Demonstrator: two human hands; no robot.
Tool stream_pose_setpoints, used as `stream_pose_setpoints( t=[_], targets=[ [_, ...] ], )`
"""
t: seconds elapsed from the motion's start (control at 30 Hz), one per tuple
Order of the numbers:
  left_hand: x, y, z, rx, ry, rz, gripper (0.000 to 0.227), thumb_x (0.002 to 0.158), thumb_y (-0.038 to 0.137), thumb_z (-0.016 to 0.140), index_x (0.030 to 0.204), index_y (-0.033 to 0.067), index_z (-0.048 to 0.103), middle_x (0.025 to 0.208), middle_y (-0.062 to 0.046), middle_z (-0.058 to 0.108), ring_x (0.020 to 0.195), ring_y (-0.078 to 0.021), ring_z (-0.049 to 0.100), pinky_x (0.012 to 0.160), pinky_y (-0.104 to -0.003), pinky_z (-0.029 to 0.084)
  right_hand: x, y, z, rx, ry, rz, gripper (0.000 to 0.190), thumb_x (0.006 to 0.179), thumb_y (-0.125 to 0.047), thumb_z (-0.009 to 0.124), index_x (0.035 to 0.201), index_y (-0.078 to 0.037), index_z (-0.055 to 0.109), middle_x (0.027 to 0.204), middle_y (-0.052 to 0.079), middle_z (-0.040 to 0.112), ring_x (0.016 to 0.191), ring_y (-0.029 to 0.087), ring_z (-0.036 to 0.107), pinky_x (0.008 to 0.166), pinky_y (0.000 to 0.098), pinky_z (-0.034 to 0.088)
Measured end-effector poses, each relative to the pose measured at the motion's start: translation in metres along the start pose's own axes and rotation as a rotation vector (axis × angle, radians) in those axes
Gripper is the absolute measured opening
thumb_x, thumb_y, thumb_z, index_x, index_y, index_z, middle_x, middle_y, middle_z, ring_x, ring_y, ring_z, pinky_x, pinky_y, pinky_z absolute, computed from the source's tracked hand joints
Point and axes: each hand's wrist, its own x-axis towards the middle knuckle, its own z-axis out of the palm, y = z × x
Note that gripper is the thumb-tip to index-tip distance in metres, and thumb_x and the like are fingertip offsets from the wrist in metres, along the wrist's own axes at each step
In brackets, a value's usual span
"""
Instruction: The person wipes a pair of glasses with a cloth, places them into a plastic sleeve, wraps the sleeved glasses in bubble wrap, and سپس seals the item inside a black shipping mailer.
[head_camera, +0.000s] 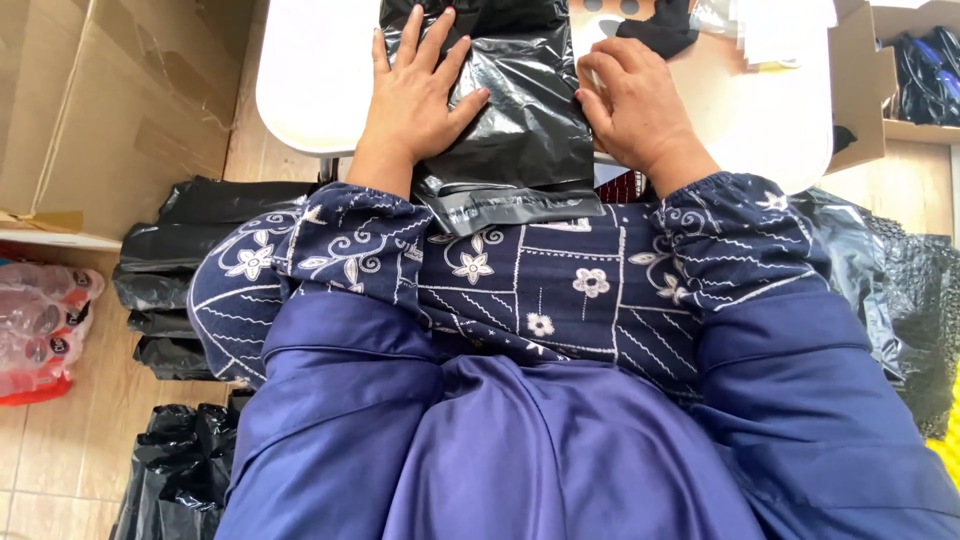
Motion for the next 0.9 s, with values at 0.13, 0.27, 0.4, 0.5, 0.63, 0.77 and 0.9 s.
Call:
stream_pose_setpoints(
  t=[0.13,0.27,0.4,0.5,0.63,0.77,0.9],
  targets=[
    [-0.001,-0.002,0.002,0.0,0.019,0.002,0.069,0.107,0.06,0.042,0.157,0.0124,0.05,0.168,-0.007,0.022,0.153,-0.0318,0.006,0.118,-0.07,0.002,0.0,0.009,0.003,0.049,0.004,-0.027,0.029,0.106,-0.014,0.063,0.127,0.005,0.065,0.129,0.022,0.059,0.117,0.039,0.056,0.101,0.0515,0.045],
    [0.001,-0.001,0.004,0.012,0.0,-0.014,0.071,0.106,0.061,0.041,0.158,0.0134,0.048,0.168,-0.006,0.021,0.153,-0.0308,0.006,0.118,-0.069,0.002,0.016,0.017,-0.01,0.107,-0.354,0.154,0.038,0.108,-0.025,0.05,0.134,0.0,0.062,0.138,0.022,0.054,0.125,0.04,0.053,0.106,0.051,0.041],
    [0.0,0.002,0.003,0.024,-0.022,-0.034,0.073,0.105,0.063,0.038,0.158,0.0137,0.046,0.169,-0.006,0.02,0.154,-0.0311,0.006,0.119,-0.069,0.003,0.045,0.019,-0.015,-0.018,-0.572,0.293,0.038,0.106,-0.029,0.05,0.123,-0.004,0.072,0.122,0.015,0.064,0.113,0.039,0.061,0.093,0.0533,0.048],
    [0.001,0.003,0.0,0.027,-0.023,-0.034,0.074,0.104,0.064,0.039,0.158,0.0134,0.046,0.169,-0.007,0.022,0.154,-0.0326,0.007,0.12,-0.066,0.0,0.057,0.016,-0.001,-0.071,-0.199,0.023,0.027,0.108,-0.018,0.054,0.114,-0.003,0.076,0.119,0.015,0.067,0.11,0.037,0.06,0.085,0.0507,0.049],
    [-0.001,0.0,0.004,0.035,0.053,0.008,0.071,0.105,0.061,0.046,0.156,0.0117,0.05,0.168,-0.006,0.024,0.154,-0.0336,0.01,0.119,-0.068,0.006,0.077,-0.003,0.017,-0.008,0.003,-0.104,0.025,0.103,-0.012,0.061,0.12,0.001,0.076,0.121,0.02,0.068,0.112,0.039,0.06,0.097,0.0481,0.048],
    [-0.003,0.0,0.002,0.023,0.04,0.002,0.072,0.104,0.062,0.045,0.155,0.0123,0.05,0.167,-0.007,0.027,0.154,-0.0337,0.012,0.12,-0.067,0.006,0.07,-0.012,0.029,0.012,-0.042,-0.112,0.036,0.106,-0.026,0.065,0.128,0.002,0.07,0.123,0.018,0.064,0.111,0.038,0.058,0.094,0.0504,0.047],
    [-0.003,0.006,-0.003,0.02,0.078,-0.009,0.07,0.103,0.062,0.046,0.155,0.0148,0.048,0.163,-0.008,0.032,0.154,-0.0318,0.013,0.122,-0.063,0.001,0.057,-0.018,0.031,0.03,-0.1,0.007,0.044,0.108,-0.033,0.053,0.139,-0.003,0.063,0.138,0.015,0.058,0.125,0.036,0.054,0.103,0.0515,0.042]
  ],
)
